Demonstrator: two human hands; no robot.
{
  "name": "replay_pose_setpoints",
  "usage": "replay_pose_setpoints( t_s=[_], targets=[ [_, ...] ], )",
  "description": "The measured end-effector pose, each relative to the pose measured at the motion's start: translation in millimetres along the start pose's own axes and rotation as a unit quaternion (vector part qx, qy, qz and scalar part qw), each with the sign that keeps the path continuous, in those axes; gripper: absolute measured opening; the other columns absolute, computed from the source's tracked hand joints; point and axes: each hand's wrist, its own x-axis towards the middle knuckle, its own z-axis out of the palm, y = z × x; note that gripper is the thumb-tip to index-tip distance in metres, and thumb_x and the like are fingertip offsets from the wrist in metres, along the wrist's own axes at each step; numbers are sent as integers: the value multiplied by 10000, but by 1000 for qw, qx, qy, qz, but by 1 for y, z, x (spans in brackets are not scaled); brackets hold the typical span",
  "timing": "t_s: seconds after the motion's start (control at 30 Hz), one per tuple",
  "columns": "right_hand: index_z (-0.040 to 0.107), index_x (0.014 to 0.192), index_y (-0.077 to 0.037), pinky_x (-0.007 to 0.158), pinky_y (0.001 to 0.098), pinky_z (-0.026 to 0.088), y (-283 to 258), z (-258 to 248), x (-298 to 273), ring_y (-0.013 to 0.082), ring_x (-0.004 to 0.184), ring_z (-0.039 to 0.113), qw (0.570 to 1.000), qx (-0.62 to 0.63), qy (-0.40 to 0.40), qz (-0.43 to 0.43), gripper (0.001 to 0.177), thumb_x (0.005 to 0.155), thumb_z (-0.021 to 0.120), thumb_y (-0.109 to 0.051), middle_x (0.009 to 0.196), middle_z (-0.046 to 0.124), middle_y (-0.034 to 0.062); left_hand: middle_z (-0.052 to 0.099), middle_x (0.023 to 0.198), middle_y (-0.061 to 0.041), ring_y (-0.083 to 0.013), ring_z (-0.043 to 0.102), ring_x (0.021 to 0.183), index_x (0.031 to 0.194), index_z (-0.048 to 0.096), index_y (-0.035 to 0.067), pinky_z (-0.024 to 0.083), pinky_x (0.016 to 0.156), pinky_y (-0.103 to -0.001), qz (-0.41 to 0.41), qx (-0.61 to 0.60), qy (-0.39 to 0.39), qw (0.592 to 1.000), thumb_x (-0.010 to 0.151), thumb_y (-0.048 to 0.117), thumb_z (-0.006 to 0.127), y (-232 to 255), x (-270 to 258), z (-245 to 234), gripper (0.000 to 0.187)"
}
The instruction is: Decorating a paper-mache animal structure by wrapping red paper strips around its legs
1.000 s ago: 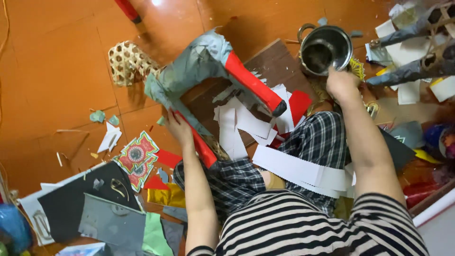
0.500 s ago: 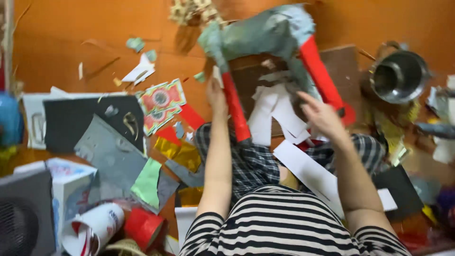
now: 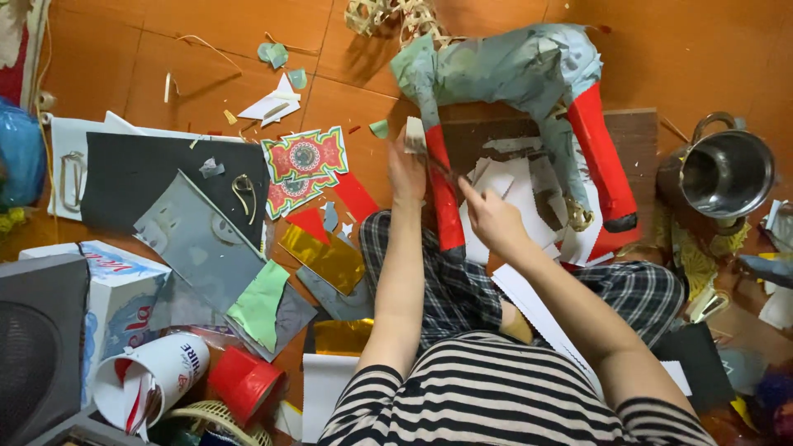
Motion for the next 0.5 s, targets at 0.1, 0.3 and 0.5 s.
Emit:
replay_pose_setpoints(
  t_s=[0.1, 0.3, 0.5],
  targets=[
    [464, 1676, -290, 674, 594, 660, 3, 17, 36, 446, 753, 760, 999, 29, 8, 21, 606, 1079, 506, -191, 918, 617, 153, 677, 1502, -94, -236, 634, 1364, 1572, 616, 139, 473, 1217, -399, -8, -10, -22, 1000, 1181, 680, 370, 19, -18, 31, 711],
    [496, 1636, -230, 900, 629, 582, 27, 8, -40, 522, 1060, 722, 988, 151, 35, 29, 594, 1053, 574, -311, 1197, 725, 235, 381, 1763, -194, -357, 283, 1669, 1701, 443, 109, 106, 1400, -533, -25, 51, -18, 998, 1140, 797, 292, 28, -20, 47, 901],
    [812, 1459, 17, 514, 553, 557, 268, -83, -134, 482, 627, 702, 920, -189, 253, 230, 432, 1077, 625, -56, 850, 768, 292, 400, 1745, -222, -325, 360, 1633, 1663, 377, -65, 222, 1348, -445, -8, 195, -61, 979, 1085, 707, 243, 41, -37, 80, 974]
  ],
)
